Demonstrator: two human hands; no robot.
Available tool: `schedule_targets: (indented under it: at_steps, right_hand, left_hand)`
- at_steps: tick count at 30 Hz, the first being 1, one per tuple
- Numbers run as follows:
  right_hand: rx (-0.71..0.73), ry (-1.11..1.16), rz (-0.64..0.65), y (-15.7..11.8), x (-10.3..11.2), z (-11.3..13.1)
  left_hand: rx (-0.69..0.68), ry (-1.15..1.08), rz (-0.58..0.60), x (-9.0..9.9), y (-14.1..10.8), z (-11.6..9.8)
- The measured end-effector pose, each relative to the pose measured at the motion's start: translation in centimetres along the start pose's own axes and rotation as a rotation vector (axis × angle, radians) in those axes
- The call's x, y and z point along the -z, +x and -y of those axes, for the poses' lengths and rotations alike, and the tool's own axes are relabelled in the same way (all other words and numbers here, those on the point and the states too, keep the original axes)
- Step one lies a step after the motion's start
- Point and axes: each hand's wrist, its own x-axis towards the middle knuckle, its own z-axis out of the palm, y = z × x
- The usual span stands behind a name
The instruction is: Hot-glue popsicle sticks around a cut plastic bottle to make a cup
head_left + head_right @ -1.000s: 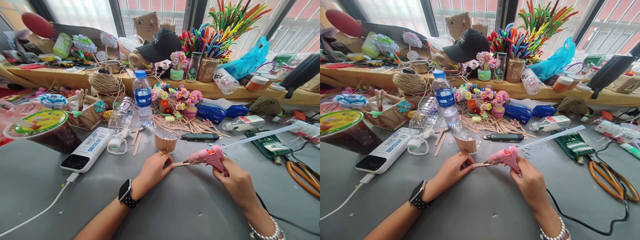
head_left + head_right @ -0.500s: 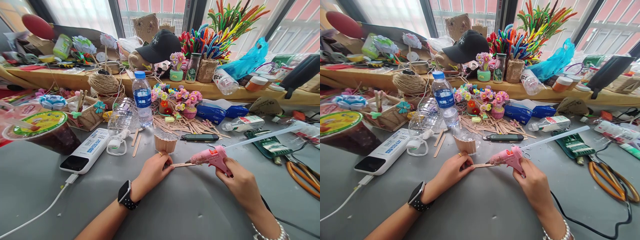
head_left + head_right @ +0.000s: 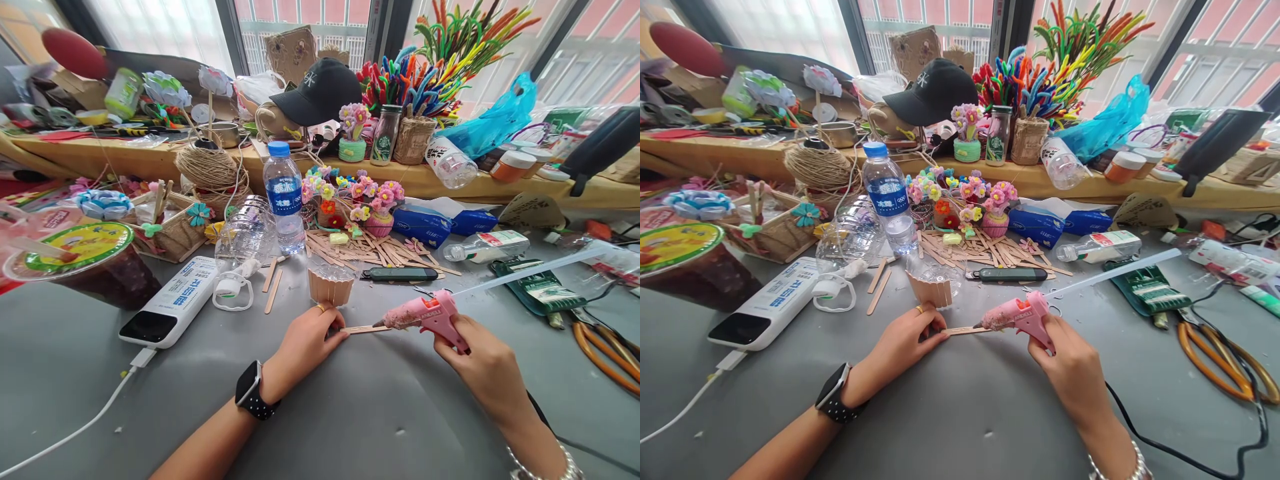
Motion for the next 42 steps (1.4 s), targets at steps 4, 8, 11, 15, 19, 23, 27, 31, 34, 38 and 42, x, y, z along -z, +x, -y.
schedule_targets:
  at_steps: [4,8,11,15,19,23,27,31,34,38,42]
  right_hand:
    - [0.005,-0.017,-0.008,-0.1,-0.4,0.1]
    - [0.017,-0.01,-0.013,-0.2,-0.7,0.3]
    - [0.019,0.007,-0.017,-0.2,-0.8,0.5]
    - [0.01,0.026,-0.011,-0.2,-0.8,0.7]
    - [0.011,0.019,-0.012,-0.3,-0.8,0.9]
    - [0.016,0.005,-0.023,-0.3,-1.0,1.0]
    - [0.027,-0.003,-0.029,-0.3,-1.1,1.0]
    - [0.036,-0.007,-0.035,-0.2,-1.1,0.9]
    - [0.036,0.0,-0.029,-0.2,-1.0,0.8]
    - [0.035,0.003,-0.025,-0.3,-1.0,0.7]
    - [0.034,0.0,-0.029,-0.4,-1.1,0.6]
  left_hand:
    - [0.003,0.008,0.01,0.0,0.0,0.0]
    - [0.012,0.011,0.023,0.0,0.0,0.0]
    - [0.016,0.009,0.03,0.0,0.0,0.0]
    - [0.013,0.006,0.031,0.1,0.0,0.0]
    - [0.022,0.014,0.035,0.0,0.0,0.0]
    - [0.017,0.014,0.037,-0.1,-0.1,0.2]
    - [0.014,0.013,0.041,-0.1,-0.1,0.2]
    - [0.016,0.019,0.045,-0.1,-0.1,0.2]
    - [0.015,0.02,0.046,-0.1,0.0,0.2]
    - [0.009,0.015,0.039,-0.1,-0.1,0.2]
    - [0.006,0.019,0.036,-0.2,-0.1,0.2]
